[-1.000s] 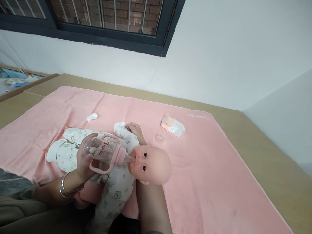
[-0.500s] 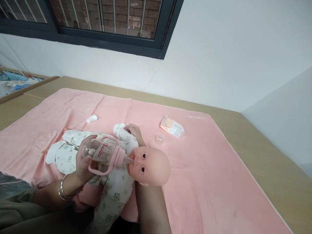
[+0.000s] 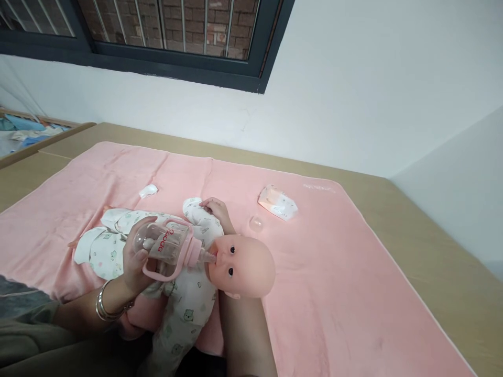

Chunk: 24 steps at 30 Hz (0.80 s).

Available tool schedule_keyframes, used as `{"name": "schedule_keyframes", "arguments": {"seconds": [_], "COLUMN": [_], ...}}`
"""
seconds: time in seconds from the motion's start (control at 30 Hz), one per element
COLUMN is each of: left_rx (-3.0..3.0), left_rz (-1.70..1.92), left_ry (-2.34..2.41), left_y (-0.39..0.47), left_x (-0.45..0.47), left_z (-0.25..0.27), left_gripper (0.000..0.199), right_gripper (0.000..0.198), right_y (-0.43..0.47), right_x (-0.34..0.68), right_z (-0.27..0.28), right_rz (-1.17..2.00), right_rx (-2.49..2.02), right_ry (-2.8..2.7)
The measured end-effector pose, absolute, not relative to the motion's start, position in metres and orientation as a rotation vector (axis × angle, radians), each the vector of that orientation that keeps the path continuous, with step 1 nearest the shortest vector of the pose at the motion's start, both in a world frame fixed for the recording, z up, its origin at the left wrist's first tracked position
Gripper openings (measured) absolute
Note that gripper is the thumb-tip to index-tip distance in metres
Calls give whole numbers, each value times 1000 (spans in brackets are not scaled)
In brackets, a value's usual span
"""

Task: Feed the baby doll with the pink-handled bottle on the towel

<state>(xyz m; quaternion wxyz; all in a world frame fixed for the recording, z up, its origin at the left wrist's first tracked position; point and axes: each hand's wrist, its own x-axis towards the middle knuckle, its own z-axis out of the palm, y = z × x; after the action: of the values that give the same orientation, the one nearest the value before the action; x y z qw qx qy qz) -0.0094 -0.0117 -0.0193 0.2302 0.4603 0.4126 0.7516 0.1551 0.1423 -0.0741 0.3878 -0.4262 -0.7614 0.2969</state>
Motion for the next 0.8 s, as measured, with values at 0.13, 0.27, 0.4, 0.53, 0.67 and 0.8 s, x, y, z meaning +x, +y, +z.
{"name": "schedule_keyframes", "arguments": {"seconds": [0.13,0.27,0.4,0.53,0.67,0.8], "left_rx": [1250,1270,1273,1276,1301,1326], "left_rz": [2040,2032,2031,2025,2039,2057], "left_ry": [1140,1164,1187,1219,1191,1151], "left_y": [-12,-12,-12,-12,-11,-11], "left_x": [-9,-8,-8,-7,-7,-7], "left_z": [-21,-20,-19,-18,-17,-17], "left_gripper": [59,61,62,62,59,55], "right_gripper": [34,42,39,38,36,38], "right_y": [144,143,143,142,140,141], "right_x": [151,147,140,139,144,148], "right_z": [-65,-62,-60,-56,-49,-48], "right_rz": [810,865,1066,1102,918,811], "right_rx": [-1081,-1079,-643,-764,-1200,-1187], "right_ry": [-1733,-1913,-1955,-1695,-1985,-2092]}}
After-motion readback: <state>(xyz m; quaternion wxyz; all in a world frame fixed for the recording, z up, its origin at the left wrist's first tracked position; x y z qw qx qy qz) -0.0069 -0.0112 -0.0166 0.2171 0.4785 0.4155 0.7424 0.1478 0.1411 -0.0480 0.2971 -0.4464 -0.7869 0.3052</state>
